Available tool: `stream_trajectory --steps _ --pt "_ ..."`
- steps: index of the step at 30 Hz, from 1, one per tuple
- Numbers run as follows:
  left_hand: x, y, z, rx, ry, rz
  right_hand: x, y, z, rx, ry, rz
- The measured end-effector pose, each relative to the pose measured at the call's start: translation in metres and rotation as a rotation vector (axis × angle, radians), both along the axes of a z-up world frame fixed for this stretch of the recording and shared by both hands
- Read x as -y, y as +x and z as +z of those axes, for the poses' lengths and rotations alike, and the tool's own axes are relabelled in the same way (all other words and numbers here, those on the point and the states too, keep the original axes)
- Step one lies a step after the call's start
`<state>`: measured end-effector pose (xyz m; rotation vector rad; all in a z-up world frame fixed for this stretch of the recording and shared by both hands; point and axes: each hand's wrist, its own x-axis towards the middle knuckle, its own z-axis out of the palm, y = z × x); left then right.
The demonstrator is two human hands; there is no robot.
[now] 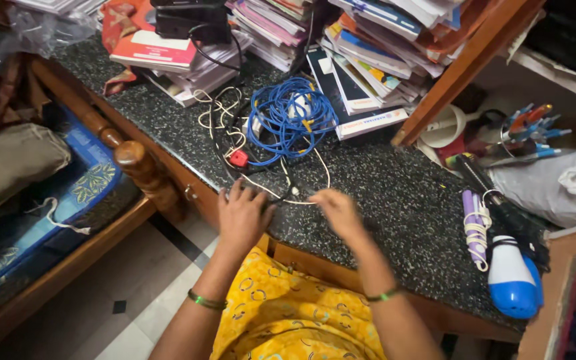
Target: The person wraps a white cable around a purple hair straightener, then picks up a black hair straightener and wraps its cord around the body. The person places both items on the cluttered countertop.
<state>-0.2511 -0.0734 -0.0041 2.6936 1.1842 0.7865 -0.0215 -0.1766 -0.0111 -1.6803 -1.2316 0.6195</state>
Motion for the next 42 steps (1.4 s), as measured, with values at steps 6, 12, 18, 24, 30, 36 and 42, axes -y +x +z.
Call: stream_trajectory --steps 6,12,18,24,30,36,42 --pt "-0.017 -0.022 -0.005 0.024 0.022 0.153 0.099 0.112 0.046 -0.495 0.375 -0.317" --pt "-0.013 0.008 0.001 0.187 0.073 0.134 0.165 0.114 0.084 -0.466 0.528 -0.316" --pt "-0.02 0.042 0.017 0.125 0.211 0.091 0.203 0.121 0.089 -0.43 0.719 -0.323" --pt "-0.06 0.046 0.009 0.068 -0.018 0.205 0.286 0.168 0.123 -0.591 1.037 -0.637" --pt "-0.049 0.052 0.013 0.086 0.056 0.098 0.301 0.174 0.105 -0.309 0.914 -0.713" --pt "0.015 0.096 0.037 0.351 -0.049 -0.441 0.255 0.143 0.103 -0.481 0.747 -0.516" --pt "0.084 0.218 0.029 0.608 -0.307 -1.02 0.181 0.092 0.139 -0.699 0.741 0.036"
